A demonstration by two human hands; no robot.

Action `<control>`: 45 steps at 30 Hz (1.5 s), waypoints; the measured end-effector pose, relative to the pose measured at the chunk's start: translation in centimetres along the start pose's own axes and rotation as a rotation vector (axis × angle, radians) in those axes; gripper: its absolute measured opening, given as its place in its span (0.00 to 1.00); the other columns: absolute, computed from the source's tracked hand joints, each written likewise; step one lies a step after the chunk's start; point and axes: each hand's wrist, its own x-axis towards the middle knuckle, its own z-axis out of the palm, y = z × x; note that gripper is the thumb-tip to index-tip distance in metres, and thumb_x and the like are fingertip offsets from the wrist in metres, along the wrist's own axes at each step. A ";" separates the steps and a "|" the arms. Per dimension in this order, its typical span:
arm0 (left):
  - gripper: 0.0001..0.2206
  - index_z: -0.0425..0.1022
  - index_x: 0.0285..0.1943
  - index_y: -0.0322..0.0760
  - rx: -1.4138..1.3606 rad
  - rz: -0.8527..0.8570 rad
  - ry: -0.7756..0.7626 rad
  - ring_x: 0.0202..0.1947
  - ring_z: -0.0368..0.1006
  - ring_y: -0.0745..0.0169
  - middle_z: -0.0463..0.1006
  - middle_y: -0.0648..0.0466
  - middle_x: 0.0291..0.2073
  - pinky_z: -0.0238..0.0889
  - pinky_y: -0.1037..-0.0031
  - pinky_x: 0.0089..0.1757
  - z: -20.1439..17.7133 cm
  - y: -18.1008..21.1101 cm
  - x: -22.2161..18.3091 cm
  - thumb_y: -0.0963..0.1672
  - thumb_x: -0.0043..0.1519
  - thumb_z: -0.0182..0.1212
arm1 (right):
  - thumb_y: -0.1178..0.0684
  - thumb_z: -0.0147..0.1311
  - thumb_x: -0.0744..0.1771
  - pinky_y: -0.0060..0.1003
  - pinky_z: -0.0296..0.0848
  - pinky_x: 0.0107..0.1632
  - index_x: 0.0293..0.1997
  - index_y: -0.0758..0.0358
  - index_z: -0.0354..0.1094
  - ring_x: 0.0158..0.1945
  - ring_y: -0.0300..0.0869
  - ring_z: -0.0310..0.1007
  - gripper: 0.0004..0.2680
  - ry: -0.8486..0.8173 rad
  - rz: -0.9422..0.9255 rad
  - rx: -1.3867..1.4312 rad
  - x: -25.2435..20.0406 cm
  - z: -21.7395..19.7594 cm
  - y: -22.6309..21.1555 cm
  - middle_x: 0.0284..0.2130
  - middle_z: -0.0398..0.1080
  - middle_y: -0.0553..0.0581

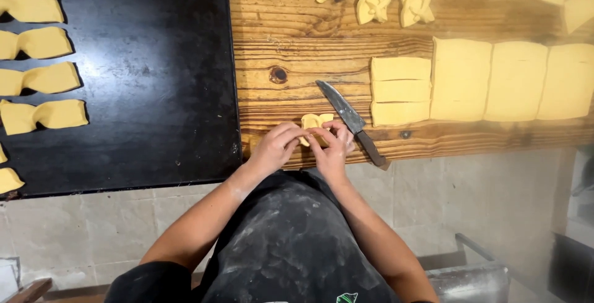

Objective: Cutting dough into rectangles and folding them into decorative pastry shapes on a wooden table

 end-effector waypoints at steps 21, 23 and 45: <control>0.25 0.76 0.60 0.43 0.363 -0.046 -0.402 0.57 0.67 0.49 0.75 0.52 0.50 0.65 0.58 0.55 -0.6 -2.3 4.6 0.57 0.60 0.60 | 0.43 0.55 0.69 0.48 0.49 0.56 0.54 0.30 0.71 0.57 0.47 0.56 0.09 0.240 -0.430 -0.514 -0.5 -0.9 3.5 0.54 0.61 0.44; 0.20 0.76 0.57 0.38 0.213 -0.116 -0.385 0.52 0.72 0.44 0.77 0.48 0.44 0.68 0.55 0.52 -1.2 -0.1 4.4 0.52 0.62 0.62 | 0.48 0.55 0.67 0.46 0.50 0.55 0.52 0.29 0.72 0.56 0.46 0.56 0.10 0.287 -0.440 -0.529 -0.2 -1.0 4.3 0.53 0.62 0.43; 0.10 0.74 0.51 0.40 0.298 -0.132 -0.332 0.48 0.75 0.43 0.73 0.49 0.41 0.72 0.62 0.48 2.2 -1.0 3.4 0.44 0.62 0.63 | 0.41 0.66 0.61 0.48 0.49 0.52 0.38 0.38 0.71 0.50 0.45 0.61 0.07 0.321 -0.188 -0.490 -1.1 -2.4 -1.5 0.39 0.62 0.43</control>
